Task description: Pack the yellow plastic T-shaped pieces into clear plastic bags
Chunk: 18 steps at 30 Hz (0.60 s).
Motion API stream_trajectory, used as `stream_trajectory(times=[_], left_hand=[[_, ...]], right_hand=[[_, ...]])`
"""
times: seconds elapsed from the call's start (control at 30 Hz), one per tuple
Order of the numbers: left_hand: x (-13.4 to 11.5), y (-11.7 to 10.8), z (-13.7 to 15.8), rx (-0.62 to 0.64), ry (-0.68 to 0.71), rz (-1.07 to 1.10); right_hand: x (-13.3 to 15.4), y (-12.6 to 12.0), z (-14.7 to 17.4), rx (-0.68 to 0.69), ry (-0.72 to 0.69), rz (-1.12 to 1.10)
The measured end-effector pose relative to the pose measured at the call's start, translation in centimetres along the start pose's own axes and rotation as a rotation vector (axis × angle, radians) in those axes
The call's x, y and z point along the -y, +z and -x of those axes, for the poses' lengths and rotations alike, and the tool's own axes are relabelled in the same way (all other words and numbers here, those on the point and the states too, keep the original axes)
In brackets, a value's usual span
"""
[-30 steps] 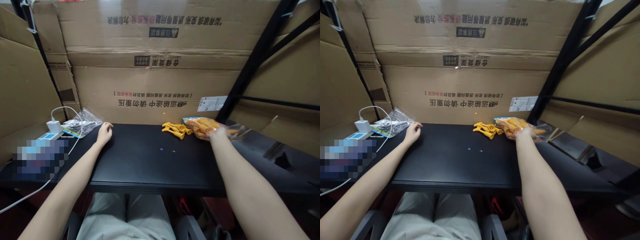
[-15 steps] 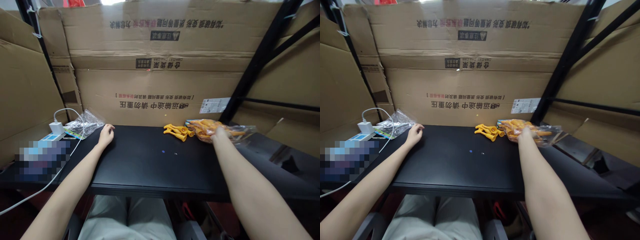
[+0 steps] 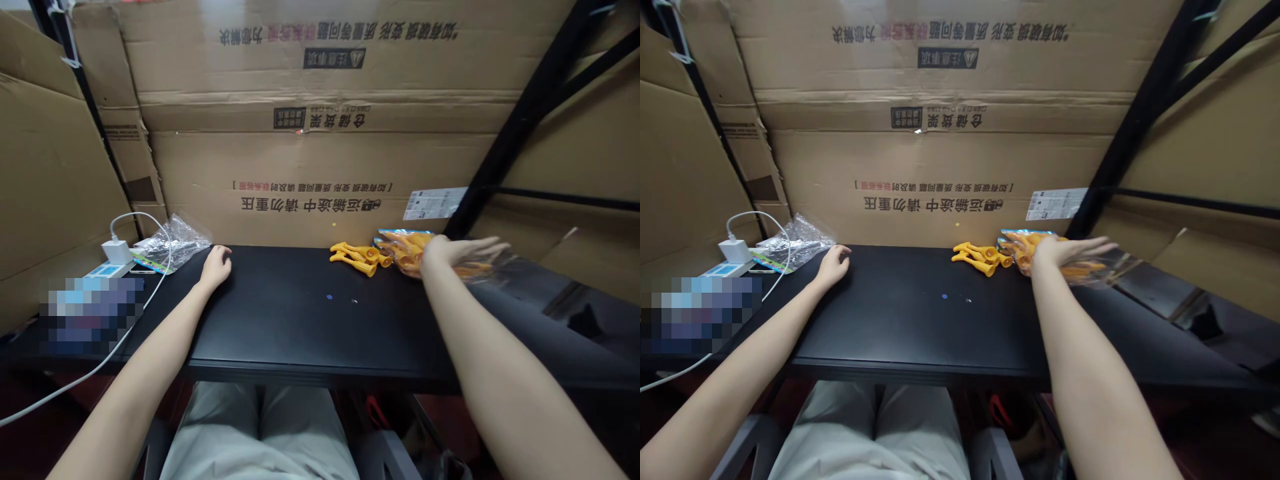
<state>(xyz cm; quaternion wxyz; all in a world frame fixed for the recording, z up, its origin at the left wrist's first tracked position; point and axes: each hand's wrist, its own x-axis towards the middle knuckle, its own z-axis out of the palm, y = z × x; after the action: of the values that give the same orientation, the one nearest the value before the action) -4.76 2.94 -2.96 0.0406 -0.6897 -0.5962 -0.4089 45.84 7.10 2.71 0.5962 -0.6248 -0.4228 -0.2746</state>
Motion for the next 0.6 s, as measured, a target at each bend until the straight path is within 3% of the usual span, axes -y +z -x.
stream_trajectory(times=[0.1,0.3,0.4,0.5,0.6], left_hand=[[0.3,0.2,0.1,0.116,-0.120,-0.154],[0.3,-0.3,0.4,0.243,-0.329,-0.369],[0.5,-0.9,0.3,0.234,-0.430,-0.425],[1.4,-1.2,0.2,0.204,-0.522,-0.432],[2.6,-1.2,0.1,0.157,-0.575,-0.400]], right_hand=[[2.4,0.4,1.1,-0.066,0.255,-0.112],[8.0,0.9,5.9,-0.084,0.125,-0.319],[9.7,0.6,8.3,0.306,0.028,-0.324],[10.6,0.0,9.8,0.708,-0.114,-0.133],[10.7,-0.3,10.5,0.915,-0.218,0.133]])
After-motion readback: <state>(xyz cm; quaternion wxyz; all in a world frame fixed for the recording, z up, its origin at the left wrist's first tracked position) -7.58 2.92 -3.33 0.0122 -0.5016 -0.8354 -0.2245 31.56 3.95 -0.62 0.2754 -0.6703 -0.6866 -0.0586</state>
